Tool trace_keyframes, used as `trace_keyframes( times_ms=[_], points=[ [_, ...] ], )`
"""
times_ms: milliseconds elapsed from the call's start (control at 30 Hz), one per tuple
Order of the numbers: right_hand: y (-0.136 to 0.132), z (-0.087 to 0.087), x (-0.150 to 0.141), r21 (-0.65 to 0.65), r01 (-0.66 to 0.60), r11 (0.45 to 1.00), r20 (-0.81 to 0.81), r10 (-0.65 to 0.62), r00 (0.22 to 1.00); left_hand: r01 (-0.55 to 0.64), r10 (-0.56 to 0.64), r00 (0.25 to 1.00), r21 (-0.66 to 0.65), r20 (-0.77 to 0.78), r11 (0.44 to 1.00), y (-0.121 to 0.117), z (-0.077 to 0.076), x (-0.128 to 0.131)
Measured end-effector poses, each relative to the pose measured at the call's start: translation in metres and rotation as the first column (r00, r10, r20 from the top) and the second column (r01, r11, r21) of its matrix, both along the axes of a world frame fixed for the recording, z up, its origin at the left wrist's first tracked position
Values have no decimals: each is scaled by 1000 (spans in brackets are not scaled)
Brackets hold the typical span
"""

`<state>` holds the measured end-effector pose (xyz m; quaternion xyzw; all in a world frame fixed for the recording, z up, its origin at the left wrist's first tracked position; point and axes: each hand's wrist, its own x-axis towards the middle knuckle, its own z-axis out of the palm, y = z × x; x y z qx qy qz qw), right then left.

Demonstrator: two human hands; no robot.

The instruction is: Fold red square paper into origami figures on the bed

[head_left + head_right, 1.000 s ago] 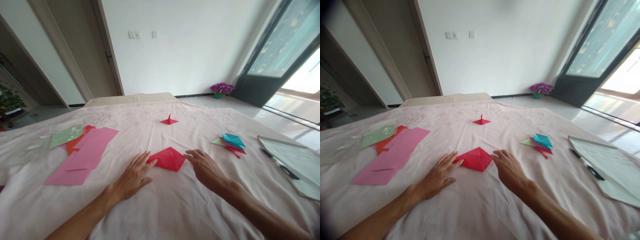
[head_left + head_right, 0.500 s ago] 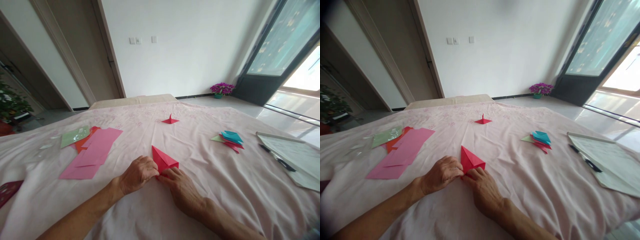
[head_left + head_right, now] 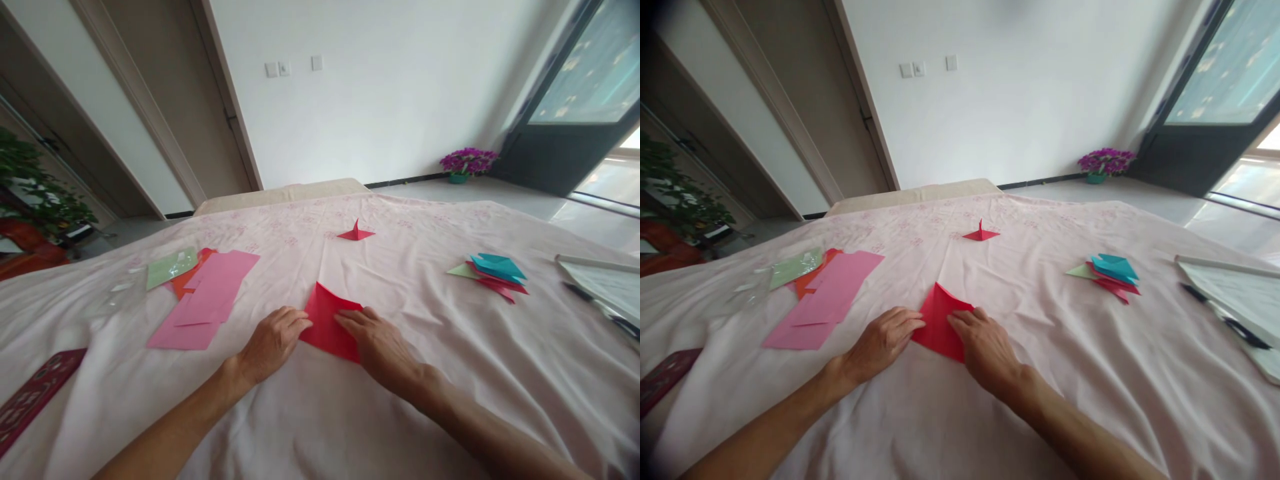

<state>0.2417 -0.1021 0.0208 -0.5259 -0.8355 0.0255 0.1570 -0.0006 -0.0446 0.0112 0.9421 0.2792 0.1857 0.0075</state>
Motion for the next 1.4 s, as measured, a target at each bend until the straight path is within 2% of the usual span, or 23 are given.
trace_keyframes(
  times_ms=[67,133,267,433,533,667,767,900,1067,1133,1200,1300,1400],
  points=[
    [6,-3,13,10,107,994,11,-107,994,-46,47,998,-21,45,999,-2,-9,-8],
    [10,-4,25,-12,127,992,21,-126,992,-106,109,990,-31,85,994,-7,-15,-15],
    [15,-2,44,-53,54,997,5,-53,999,-185,193,975,-80,106,979,-21,-16,-21],
    [16,-3,51,-31,-70,997,4,70,998,-174,187,974,-107,126,979,-27,-17,-17],
    [15,-4,45,-5,-66,998,-2,66,998,-142,164,965,-117,203,983,-16,-23,-12],
    [14,-5,35,-1,-25,1000,11,25,1000,-109,148,934,-136,326,985,10,-29,-7],
    [17,-3,27,26,-10,1000,42,9,999,-132,187,902,-166,390,977,29,-31,-5],
    [26,-3,20,120,-6,993,105,-7,994,-181,254,884,-214,393,960,45,-35,-1],
    [39,-8,14,303,-169,938,223,103,969,-237,309,875,-228,372,944,51,-38,1],
    [41,-8,11,335,-234,913,261,149,954,-263,331,878,-230,346,937,50,-36,-1],
    [43,-6,9,309,-232,922,252,156,955,-284,342,891,-220,299,933,46,-32,-5],
    [44,-2,10,171,-112,979,136,90,987,-310,345,916,-185,205,933,34,-25,-13],
    [45,-2,17,46,-3,999,52,0,999,-335,354,927,-147,127,931,21,-22,-19]
  ],
)
